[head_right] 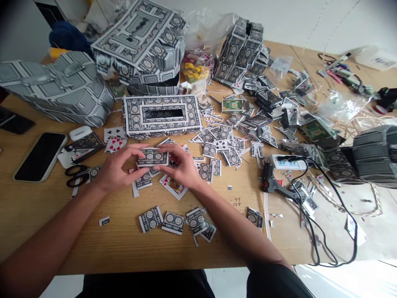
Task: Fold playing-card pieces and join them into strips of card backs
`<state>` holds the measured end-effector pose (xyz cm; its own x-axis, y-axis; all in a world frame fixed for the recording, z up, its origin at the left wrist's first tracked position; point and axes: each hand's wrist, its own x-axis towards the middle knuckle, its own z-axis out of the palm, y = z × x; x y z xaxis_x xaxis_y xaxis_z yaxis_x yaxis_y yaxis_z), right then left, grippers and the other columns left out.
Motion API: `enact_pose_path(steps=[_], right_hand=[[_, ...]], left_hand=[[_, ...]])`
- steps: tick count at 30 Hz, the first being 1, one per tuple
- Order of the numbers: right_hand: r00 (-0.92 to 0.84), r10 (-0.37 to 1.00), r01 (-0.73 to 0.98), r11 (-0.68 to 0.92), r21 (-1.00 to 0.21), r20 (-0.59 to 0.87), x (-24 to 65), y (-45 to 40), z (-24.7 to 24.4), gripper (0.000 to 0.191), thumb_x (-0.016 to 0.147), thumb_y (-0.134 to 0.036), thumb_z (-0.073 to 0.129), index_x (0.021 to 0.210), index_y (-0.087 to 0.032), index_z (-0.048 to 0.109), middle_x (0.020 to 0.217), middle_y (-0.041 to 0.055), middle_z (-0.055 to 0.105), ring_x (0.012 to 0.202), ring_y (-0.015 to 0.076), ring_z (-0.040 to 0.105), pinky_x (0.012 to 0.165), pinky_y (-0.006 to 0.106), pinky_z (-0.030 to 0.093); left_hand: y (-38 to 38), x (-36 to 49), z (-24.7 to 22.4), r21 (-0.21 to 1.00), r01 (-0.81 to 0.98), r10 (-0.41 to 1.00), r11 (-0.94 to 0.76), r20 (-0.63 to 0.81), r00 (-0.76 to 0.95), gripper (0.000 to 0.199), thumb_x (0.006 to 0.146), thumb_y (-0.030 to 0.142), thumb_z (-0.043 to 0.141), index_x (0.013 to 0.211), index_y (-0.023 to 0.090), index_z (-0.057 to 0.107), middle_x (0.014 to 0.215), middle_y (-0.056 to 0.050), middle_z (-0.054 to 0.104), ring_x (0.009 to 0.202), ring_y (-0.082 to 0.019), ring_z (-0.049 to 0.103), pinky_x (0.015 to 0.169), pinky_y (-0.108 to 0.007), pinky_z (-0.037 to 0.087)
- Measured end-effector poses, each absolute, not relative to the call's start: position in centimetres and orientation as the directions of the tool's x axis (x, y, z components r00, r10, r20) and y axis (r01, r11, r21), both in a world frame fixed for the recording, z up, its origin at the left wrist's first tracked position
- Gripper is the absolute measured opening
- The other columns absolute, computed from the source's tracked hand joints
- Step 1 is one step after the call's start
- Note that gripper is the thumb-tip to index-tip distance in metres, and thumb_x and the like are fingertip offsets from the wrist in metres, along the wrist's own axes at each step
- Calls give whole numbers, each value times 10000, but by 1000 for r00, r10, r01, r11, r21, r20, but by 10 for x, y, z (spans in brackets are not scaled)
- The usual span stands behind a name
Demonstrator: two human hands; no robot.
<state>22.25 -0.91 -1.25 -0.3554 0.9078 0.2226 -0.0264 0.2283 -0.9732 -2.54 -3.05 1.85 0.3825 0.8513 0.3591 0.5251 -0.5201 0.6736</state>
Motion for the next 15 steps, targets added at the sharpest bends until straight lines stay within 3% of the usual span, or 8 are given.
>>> enact_pose_path(steps=[3, 15], right_hand=[[-374, 897, -15, 248, -969, 236, 224, -8, -14, 466, 792, -361, 945, 1219, -301, 769, 1388, 80, 694, 1326, 274, 652, 1122, 479, 546], [-386, 908, -29, 163, -986, 161, 223, -10, -14, 471, 775, -375, 952, 1208, -276, 797, 1407, 99, 680, 1264, 287, 683, 1028, 471, 618]], left_hand=[[-29, -26, 16, 644, 539, 839, -542, 385, 384, 236, 936, 277, 765, 1131, 229, 642, 1393, -118, 711, 1289, -285, 695, 1099, -478, 571], [-28, -25, 14, 639, 524, 825, -563, 403, 395, 400, 909, 308, 833, 1262, 236, 658, 1377, -102, 732, 1281, -260, 710, 1131, -462, 574]])
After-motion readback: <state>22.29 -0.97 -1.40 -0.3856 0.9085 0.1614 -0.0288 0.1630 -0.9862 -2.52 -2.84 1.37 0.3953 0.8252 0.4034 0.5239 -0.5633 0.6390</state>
